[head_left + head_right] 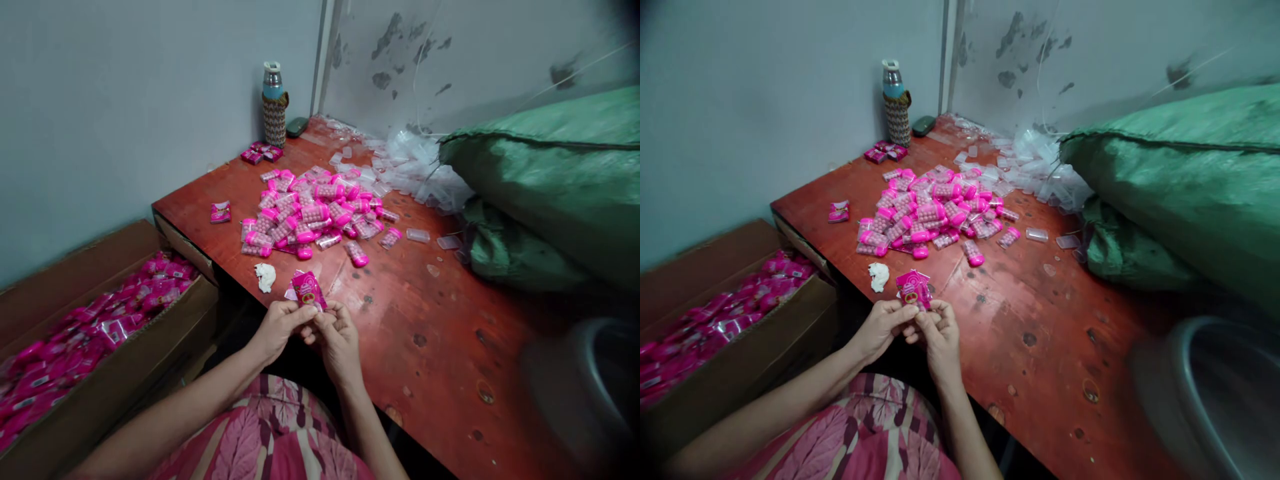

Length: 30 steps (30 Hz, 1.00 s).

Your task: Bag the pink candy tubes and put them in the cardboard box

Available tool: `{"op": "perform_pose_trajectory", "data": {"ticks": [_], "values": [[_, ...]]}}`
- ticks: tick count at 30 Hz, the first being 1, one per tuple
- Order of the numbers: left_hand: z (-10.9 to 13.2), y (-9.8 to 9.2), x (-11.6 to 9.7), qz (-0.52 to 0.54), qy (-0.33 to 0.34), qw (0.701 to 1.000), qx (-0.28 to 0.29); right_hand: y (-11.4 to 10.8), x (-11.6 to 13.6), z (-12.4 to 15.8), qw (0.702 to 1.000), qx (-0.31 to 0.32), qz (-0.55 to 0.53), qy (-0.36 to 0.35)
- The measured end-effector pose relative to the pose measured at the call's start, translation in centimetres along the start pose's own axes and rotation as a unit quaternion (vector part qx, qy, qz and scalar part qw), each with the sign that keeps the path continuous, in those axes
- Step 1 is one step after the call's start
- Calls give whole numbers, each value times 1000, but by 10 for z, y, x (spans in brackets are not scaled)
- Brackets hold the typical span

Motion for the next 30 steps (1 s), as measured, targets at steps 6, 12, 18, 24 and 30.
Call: {"op": "perform_pose_trajectory", "data": {"ticks": [6, 12, 18, 24, 30], "values": [[34, -43, -53, 32, 233, 952, -194, 2, 6, -4, 999, 19, 36, 11], [16, -58, -51, -449, 195, 852, -185, -1, 5, -5, 996, 17, 83, 23], [-19, -49, -18, -707, 168, 679, -107, -4, 4, -4, 993, 6, 104, 47], [-21, -53, -14, -699, 193, 679, -110, -10, 9, -10, 988, -16, 153, 26], [-13, -39, -19, -661, 230, 704, -122, -8, 13, -27, 978, -85, 185, -42]]}}
Point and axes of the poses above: each hand's wrist, its own z-axis away from the middle knuckle, its own y-axis out of the palm, x = y × z, the point moved 3 cm from there along -z, towards the middle knuckle, and after that the axes turned 14 degrees about x, right-handed, at the moved point
